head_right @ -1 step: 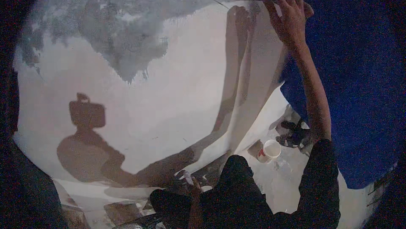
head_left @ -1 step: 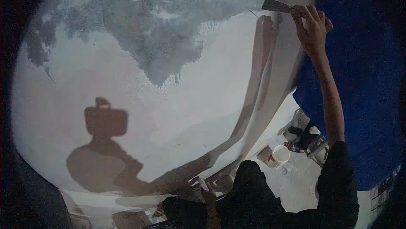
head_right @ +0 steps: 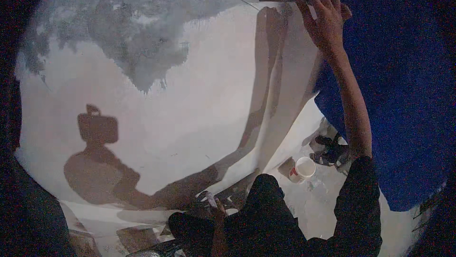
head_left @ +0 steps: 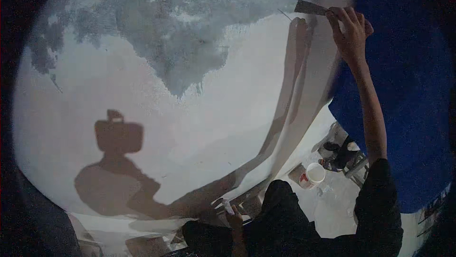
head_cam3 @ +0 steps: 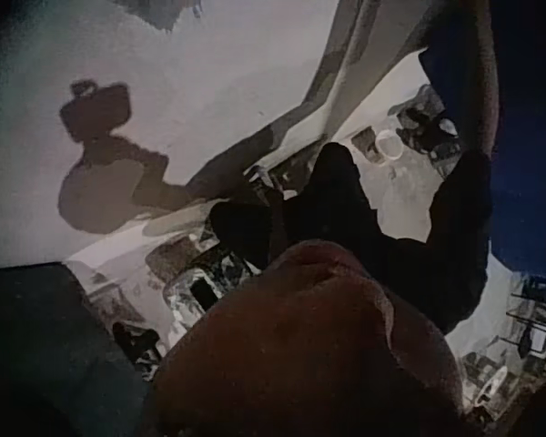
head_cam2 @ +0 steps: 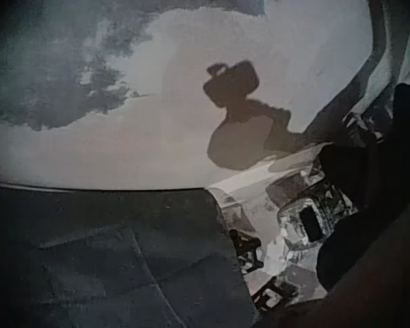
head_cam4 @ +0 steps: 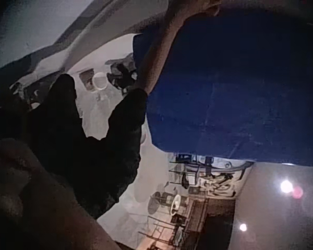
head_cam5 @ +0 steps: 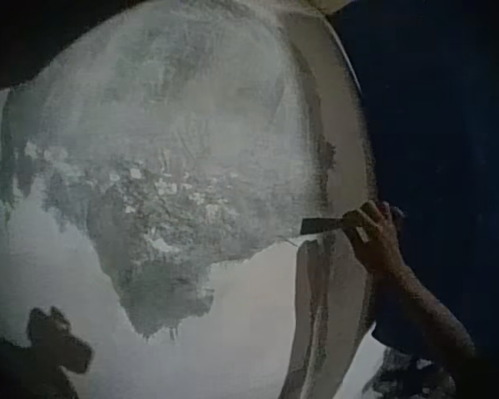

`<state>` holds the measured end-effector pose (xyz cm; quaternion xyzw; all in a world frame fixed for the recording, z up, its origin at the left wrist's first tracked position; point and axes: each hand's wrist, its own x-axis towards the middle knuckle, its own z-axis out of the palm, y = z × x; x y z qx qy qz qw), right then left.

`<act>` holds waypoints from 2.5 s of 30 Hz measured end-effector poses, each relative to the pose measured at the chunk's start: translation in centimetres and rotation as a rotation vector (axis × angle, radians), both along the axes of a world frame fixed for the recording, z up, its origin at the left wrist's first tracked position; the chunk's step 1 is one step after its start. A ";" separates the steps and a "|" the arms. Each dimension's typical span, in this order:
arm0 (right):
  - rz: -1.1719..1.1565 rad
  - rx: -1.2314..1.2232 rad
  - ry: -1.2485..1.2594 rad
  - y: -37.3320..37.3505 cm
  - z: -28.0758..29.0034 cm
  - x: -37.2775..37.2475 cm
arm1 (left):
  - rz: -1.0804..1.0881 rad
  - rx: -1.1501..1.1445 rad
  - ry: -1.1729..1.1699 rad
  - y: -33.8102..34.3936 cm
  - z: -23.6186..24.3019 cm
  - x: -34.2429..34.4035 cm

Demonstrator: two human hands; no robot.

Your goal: Applying putty to a wall with a scraper and then sanding it smooth.

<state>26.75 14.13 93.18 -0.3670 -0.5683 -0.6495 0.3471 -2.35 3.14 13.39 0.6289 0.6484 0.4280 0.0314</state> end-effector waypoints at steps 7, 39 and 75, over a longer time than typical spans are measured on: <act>0.030 -0.004 0.092 0.3 -1.7 0.9 | 0.074 0.057 0.378 0.8 -1.7 2.4; 0.239 -0.291 0.183 0.8 -7.5 -5.6 | -0.005 -0.266 -0.492 -0.7 2.8 -1.0; 0.592 -0.883 0.272 -5.1 -13.3 -12.5 | -0.062 -0.526 -0.278 1.4 -6.3 -1.1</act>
